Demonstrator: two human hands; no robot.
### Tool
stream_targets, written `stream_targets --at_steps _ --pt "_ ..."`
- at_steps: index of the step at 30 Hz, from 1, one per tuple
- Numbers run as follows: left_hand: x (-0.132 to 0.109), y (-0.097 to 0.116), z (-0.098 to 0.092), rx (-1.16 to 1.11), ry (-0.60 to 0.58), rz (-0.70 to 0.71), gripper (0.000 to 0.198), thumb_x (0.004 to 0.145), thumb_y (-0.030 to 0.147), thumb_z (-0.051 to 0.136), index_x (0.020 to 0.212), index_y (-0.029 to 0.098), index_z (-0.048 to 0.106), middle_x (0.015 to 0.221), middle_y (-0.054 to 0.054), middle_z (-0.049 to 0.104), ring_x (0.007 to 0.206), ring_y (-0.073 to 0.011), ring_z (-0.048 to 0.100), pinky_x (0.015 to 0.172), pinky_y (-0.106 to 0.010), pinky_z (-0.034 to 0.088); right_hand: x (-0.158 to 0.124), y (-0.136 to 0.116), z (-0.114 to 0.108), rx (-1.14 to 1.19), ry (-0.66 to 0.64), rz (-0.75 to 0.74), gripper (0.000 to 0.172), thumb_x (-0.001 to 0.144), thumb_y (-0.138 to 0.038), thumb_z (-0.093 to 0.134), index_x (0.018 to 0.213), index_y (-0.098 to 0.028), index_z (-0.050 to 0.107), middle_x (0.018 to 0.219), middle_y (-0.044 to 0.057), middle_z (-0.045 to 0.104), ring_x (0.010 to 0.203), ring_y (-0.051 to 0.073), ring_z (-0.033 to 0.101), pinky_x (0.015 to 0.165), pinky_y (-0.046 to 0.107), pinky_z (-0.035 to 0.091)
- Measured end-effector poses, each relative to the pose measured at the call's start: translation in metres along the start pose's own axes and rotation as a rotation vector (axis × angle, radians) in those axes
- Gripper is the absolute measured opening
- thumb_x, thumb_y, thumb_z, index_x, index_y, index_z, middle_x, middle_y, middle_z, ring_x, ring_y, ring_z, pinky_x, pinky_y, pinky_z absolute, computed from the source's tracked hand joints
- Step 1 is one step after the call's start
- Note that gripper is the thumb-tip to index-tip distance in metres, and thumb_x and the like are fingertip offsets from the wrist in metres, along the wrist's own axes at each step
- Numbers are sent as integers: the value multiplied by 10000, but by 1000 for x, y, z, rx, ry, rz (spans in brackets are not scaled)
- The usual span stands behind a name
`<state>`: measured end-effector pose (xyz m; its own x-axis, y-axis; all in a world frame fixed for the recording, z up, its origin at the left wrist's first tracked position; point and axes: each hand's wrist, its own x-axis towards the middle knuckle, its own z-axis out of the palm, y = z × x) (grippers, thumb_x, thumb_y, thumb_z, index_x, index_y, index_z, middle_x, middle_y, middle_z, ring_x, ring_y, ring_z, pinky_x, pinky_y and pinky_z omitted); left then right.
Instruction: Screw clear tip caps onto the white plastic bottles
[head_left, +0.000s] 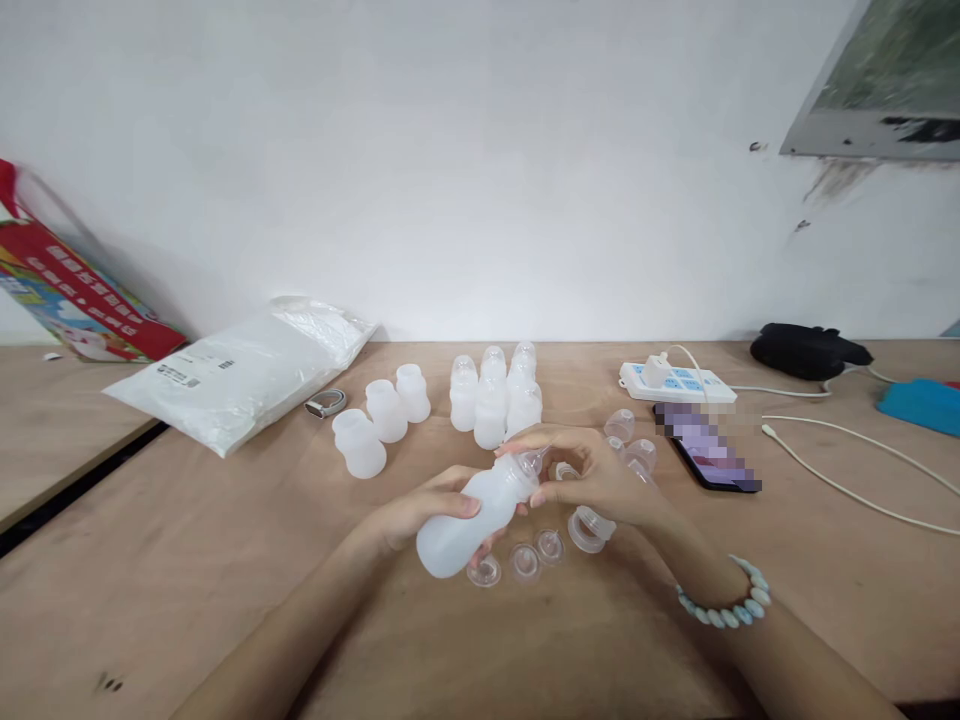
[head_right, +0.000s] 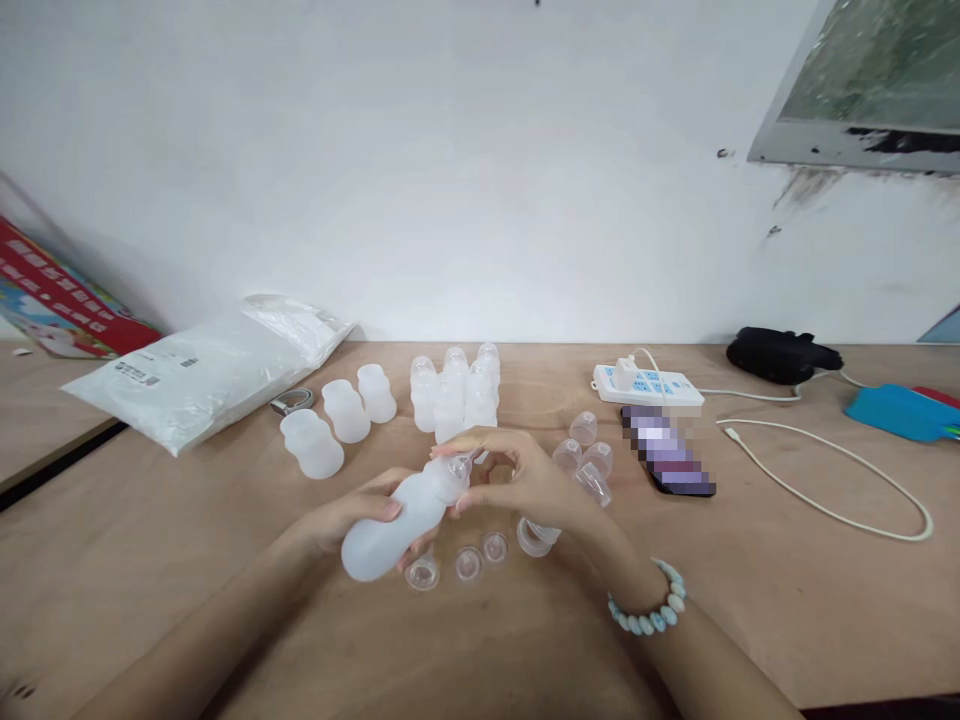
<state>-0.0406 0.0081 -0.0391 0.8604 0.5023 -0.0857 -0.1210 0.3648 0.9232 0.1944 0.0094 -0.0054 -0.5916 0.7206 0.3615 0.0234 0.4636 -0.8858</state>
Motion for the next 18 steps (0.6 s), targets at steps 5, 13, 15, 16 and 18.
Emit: stream_targets --at_steps 5,13,15,16,18 --pt "8 -14 2 -288 -252 -23 660 716 608 690 1080 65 607 631 -26 599 442 -131 537 394 -223 416 0 -2 4 115 -18 -25 375 778 -317 821 1133 -236 732 1147 74 706 1031 251 633 753 325 524" --pt "7 -7 11 -45 39 33 548 681 543 765 975 106 617 679 -34 624 521 -140 581 473 -231 475 -1 2 8 -29 119 66 381 716 -430 848 957 -187 680 864 27 675 731 176 564 604 268 425" --pt "6 -3 15 134 195 42 444 696 458 793 927 125 611 729 -25 623 588 -132 590 518 -216 480 -1 9 9 -126 161 108 415 738 -536 802 766 -175 598 687 -14 563 616 142 465 534 252 343" --pt "6 -2 16 209 235 47 409 705 430 795 907 128 610 740 -19 617 608 -125 584 526 -206 472 -1 13 9 -163 173 114 484 758 -598 759 682 -179 529 628 -30 489 581 130 413 517 251 304" --pt "7 -1 18 283 261 43 389 721 427 781 902 129 609 742 -13 612 617 -121 571 520 -199 455 0 18 8 -183 178 97 587 808 -707 641 622 -187 442 594 -38 409 558 126 365 512 257 271"
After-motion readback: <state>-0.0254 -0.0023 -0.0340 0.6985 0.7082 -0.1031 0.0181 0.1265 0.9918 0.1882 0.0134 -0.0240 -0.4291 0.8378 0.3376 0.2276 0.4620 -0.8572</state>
